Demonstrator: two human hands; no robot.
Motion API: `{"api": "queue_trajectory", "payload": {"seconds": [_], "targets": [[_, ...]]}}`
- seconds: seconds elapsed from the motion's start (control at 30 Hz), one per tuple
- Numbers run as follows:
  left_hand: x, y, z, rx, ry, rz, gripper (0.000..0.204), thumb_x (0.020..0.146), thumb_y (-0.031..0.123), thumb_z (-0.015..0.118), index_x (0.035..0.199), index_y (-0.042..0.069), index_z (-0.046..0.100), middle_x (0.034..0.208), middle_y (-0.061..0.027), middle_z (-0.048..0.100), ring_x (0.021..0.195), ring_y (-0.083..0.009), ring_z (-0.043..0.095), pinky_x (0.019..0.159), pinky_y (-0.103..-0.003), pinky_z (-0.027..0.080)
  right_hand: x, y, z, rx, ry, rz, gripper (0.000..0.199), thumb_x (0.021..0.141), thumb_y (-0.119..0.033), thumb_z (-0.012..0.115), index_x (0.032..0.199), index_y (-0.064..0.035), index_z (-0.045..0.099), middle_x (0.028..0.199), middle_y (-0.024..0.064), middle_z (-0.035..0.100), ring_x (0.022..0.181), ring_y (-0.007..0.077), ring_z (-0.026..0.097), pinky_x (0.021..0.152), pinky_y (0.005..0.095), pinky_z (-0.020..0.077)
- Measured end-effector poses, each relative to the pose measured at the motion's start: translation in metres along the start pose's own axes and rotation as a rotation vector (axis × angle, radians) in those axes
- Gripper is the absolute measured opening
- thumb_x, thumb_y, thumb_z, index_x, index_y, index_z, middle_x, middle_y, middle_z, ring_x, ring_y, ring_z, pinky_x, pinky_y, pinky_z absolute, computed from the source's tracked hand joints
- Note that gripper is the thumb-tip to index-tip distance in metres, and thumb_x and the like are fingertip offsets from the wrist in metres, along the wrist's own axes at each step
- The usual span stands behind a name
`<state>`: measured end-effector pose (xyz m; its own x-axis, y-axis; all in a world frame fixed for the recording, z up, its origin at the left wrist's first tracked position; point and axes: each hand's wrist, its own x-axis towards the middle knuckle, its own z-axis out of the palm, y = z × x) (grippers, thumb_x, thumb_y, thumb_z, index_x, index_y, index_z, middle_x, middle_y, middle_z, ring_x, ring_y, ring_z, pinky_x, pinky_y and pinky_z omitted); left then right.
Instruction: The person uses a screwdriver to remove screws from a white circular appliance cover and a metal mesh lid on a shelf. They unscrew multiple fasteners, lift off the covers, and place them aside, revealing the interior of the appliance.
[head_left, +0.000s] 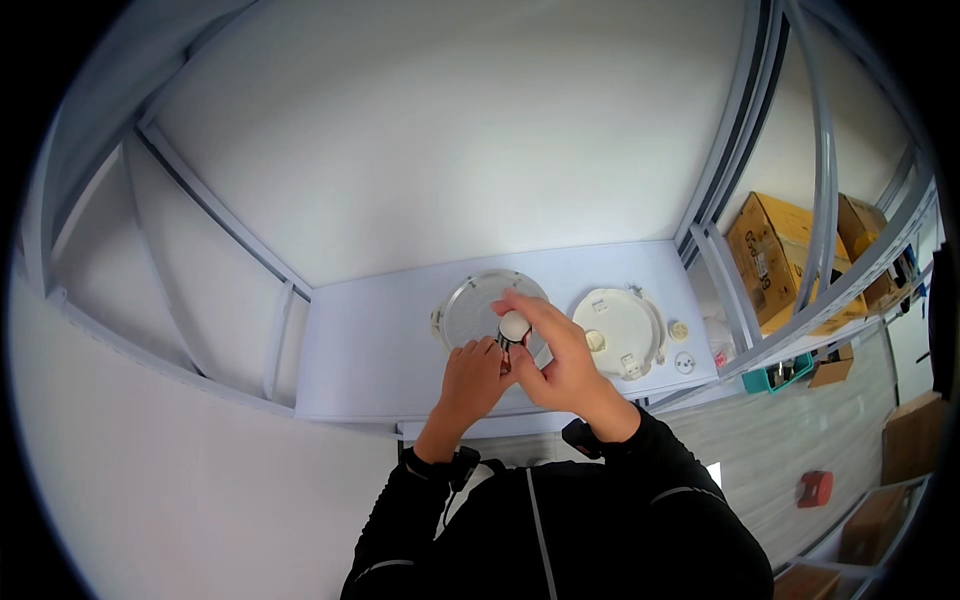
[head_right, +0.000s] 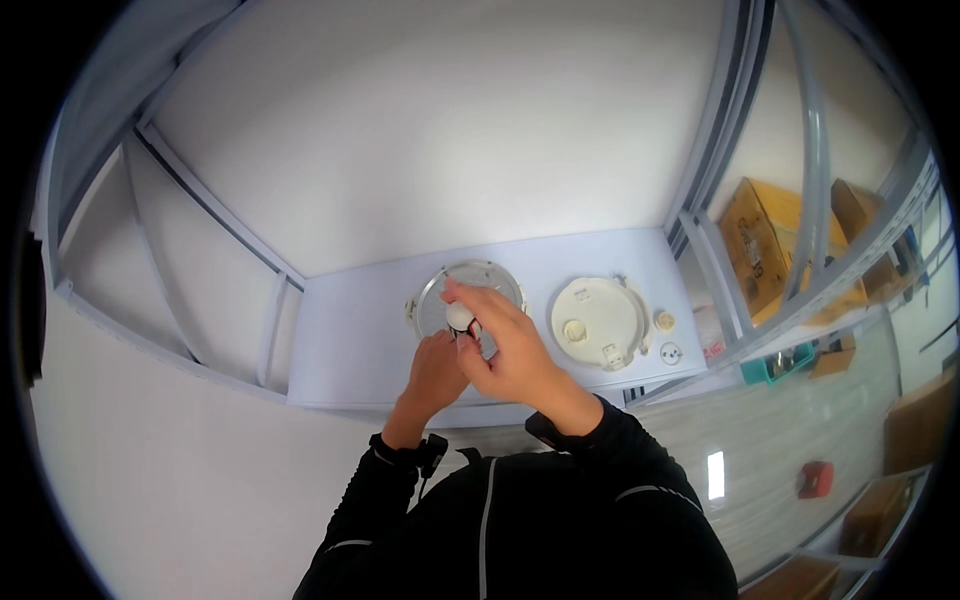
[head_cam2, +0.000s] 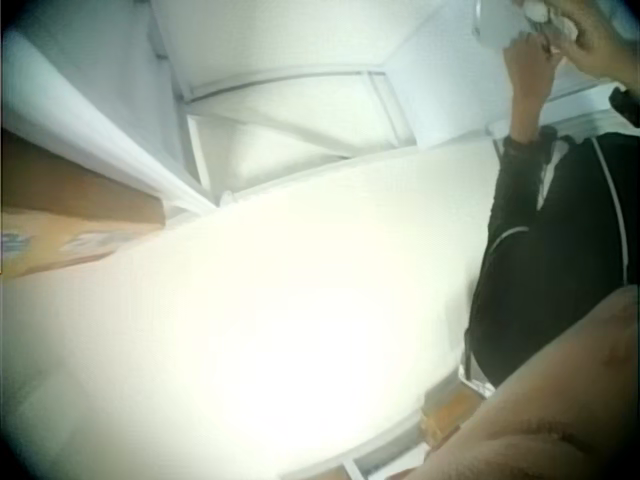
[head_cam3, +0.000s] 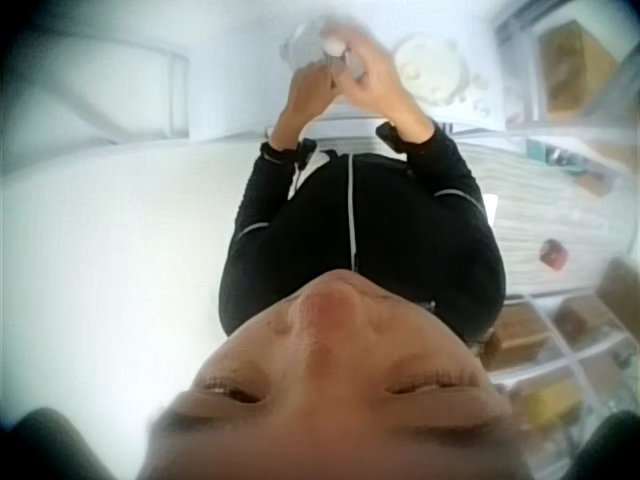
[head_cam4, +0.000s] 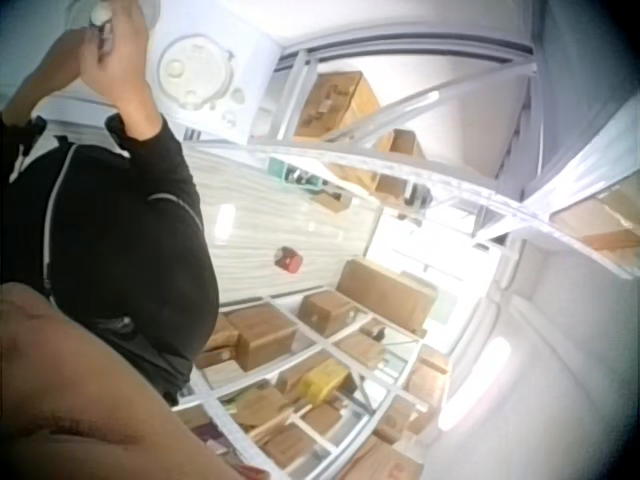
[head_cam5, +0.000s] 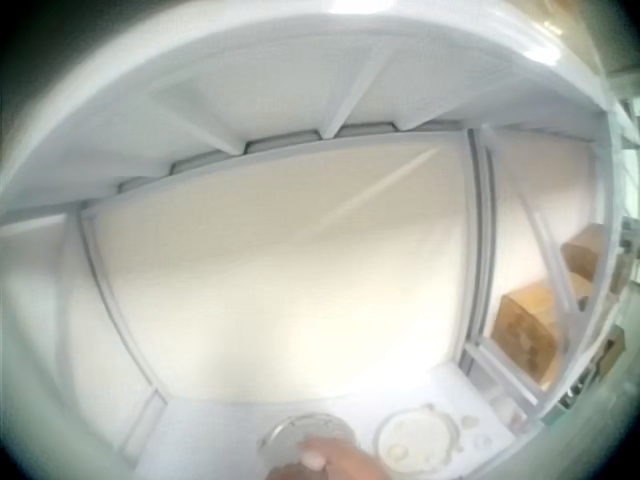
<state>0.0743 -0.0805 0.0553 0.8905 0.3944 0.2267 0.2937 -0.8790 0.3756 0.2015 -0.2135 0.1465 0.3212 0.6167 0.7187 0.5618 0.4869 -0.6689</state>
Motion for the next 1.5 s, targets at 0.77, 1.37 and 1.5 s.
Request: {"api": "queue_trajectory", "payload": {"seconds": [0.77,1.37,1.5], "targets": [[0.001,0.002,-0.004,-0.059,-0.004,0.01,0.025,0.089,0.032,0.076,0.102,0.011,0.07,0.09,-0.0061,0.067,0.084,-0.0309,0.064,0.073,-0.046,0.046,0.005,-0.01,0.004,-0.139,-0.018,-0.03,0.053,0.086,0.002,0.075,0.138,-0.003,0.069,0.125,0.0148,0.069,0.099,0.0288,0.068,0.083,0.0357,0.057],[-0.001,-0.014,-0.001,-0.143,0.039,0.121,0.028,0.089,0.032,0.077,0.099,0.005,0.071,0.099,-0.008,0.066,0.088,-0.0303,0.062,0.077,-0.045,0.045,0.007,-0.001,0.003,-0.18,-0.054,-0.119,0.058,0.077,-0.012,0.09,0.131,-0.0017,0.072,0.124,0.016,0.07,0.105,0.0295,0.07,0.088,0.0368,0.0566],[-0.003,-0.019,0.004,-0.095,0.05,0.13,0.029,0.088,0.031,0.078,0.095,0.004,0.07,0.096,-0.0073,0.065,0.087,-0.0299,0.063,0.077,-0.045,0.045,0.014,-0.006,0.003,-0.169,-0.083,-0.191,0.053,0.077,-0.005,0.083,0.129,-0.0043,0.073,0.124,0.0154,0.069,0.1,0.0294,0.07,0.084,0.037,0.0568]]}}
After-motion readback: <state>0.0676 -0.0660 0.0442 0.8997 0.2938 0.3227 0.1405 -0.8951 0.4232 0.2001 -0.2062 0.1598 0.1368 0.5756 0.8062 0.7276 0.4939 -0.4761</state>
